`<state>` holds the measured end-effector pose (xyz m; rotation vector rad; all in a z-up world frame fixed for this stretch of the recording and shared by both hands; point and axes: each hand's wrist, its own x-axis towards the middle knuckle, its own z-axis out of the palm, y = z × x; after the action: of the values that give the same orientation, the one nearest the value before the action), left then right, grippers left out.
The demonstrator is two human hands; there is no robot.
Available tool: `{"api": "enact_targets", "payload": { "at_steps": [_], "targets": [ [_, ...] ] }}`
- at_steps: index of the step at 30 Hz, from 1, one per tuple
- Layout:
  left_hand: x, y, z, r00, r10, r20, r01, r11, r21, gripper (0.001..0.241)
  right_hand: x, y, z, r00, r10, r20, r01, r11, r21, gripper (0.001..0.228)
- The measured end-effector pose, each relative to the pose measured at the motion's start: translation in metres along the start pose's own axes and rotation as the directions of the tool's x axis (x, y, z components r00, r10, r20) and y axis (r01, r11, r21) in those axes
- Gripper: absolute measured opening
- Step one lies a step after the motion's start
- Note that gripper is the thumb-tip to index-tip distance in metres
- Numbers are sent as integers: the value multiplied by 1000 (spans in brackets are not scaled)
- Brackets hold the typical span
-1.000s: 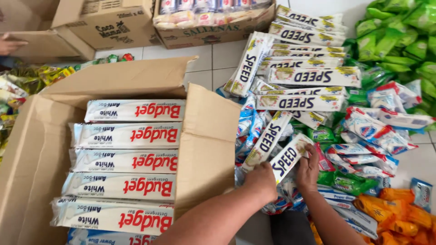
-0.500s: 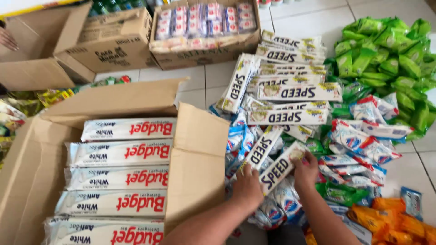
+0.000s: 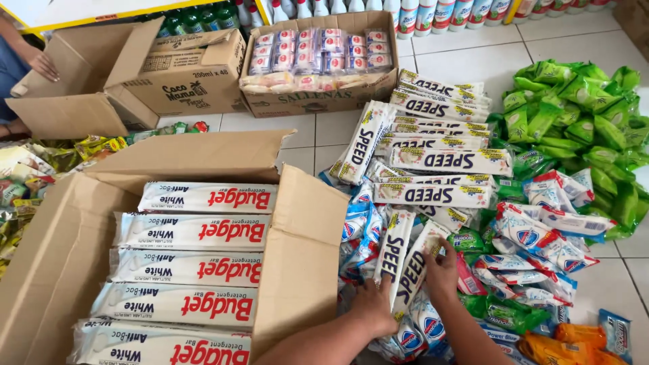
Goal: The person packs individual bars of laundry detergent from floor piles into a cardboard box.
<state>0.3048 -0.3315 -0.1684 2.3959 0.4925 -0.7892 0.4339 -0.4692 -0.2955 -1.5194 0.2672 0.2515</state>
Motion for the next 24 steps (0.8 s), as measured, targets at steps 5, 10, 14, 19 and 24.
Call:
{"api": "enact_targets", "payload": {
  "at_steps": [5,10,14,19,24],
  "targets": [
    [-3,-8,4,999,-3,32,-3,985,173,105,-4,-18,-3,998,56,-38,-49,987,150,64],
    [-19,13,-2,981,185,-50,-153,912,380,93,-1,-15,-13,997,-1,-80,14,986,168,64],
    [-19,24,11,989,151,2,-149,978,146,85,-7,-56,-12,989,-87,-120,108,976,188,61],
    [-47,43,23,996,-64,69,77,973,-219,71,-17,-117,-2,995,45,-92,-22,971,239,57],
    [-107,56,-37,991,-52,119,121,706,-698,58,4,-112,5,965,184,185,-258,792,553,43]
  ]
}}
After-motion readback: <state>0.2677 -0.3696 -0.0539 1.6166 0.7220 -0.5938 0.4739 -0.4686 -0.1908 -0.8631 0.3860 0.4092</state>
